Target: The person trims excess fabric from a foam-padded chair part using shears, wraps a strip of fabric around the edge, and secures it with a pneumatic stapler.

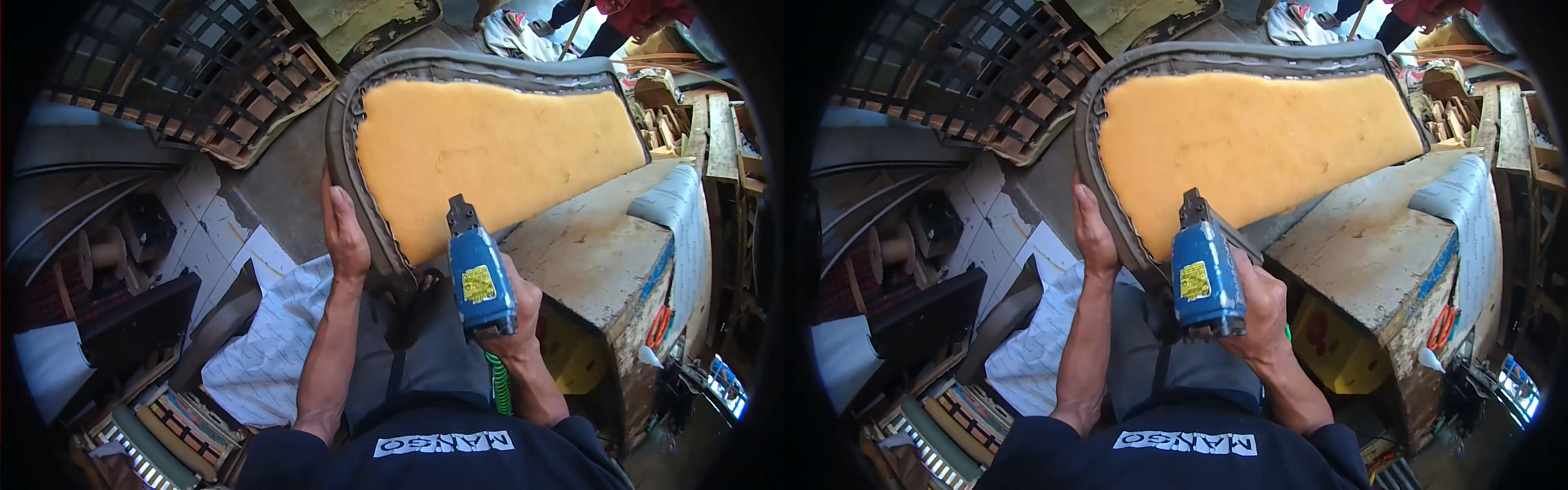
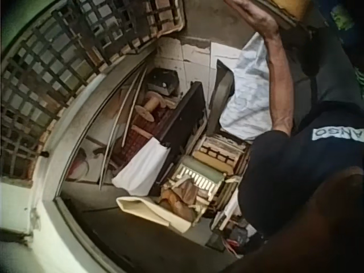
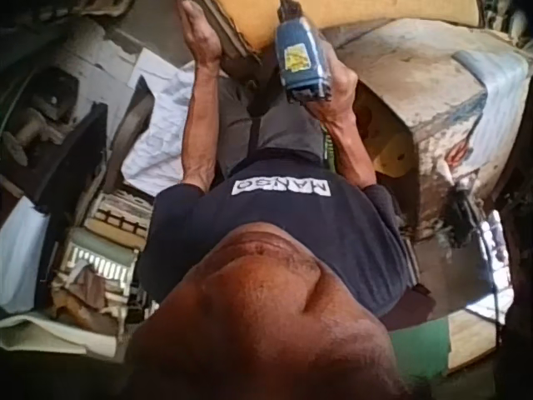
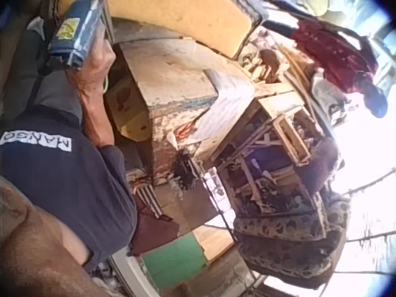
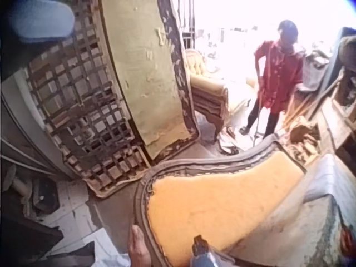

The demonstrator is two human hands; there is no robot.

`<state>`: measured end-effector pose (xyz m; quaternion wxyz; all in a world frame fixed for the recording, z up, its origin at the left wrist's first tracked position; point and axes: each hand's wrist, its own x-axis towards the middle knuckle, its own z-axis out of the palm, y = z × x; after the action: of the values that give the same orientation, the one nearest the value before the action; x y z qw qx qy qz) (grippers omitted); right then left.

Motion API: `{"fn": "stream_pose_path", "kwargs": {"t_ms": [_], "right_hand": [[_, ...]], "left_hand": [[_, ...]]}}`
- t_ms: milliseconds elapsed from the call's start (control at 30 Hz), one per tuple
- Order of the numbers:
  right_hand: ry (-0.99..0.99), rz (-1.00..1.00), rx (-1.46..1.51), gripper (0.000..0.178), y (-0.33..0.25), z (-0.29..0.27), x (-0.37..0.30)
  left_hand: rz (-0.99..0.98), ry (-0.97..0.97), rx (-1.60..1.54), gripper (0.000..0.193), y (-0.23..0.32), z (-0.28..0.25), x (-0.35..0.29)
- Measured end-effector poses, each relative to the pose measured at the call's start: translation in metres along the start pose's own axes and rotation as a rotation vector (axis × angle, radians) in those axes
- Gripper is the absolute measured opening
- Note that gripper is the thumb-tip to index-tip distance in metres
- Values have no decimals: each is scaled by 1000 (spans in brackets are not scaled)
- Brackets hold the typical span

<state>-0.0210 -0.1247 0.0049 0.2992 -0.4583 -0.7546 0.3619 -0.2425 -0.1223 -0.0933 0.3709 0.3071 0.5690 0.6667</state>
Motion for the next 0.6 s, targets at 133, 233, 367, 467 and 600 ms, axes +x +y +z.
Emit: {"fn": "stream_pose_path", "kwargs": {"t_ms": [133,233,367,467,600], "right_hand": [[98,-171,24,32,35,4,-10],[224,-126,323,35,63,33,-22],[329,-342,221,38,97,44,-28],[379,-455,183,41,110,52,-25],[386,-531,82,45,129,62,-22]], "left_hand": [[88,1,-11,57,1,10,8],[390,88,116,54,-20,-8,15],[698,67,173,52,-40,-7,-6],[861,184,98,37,-64,-7,-42],[954,290,481,34,-95,-7,-101]]}}
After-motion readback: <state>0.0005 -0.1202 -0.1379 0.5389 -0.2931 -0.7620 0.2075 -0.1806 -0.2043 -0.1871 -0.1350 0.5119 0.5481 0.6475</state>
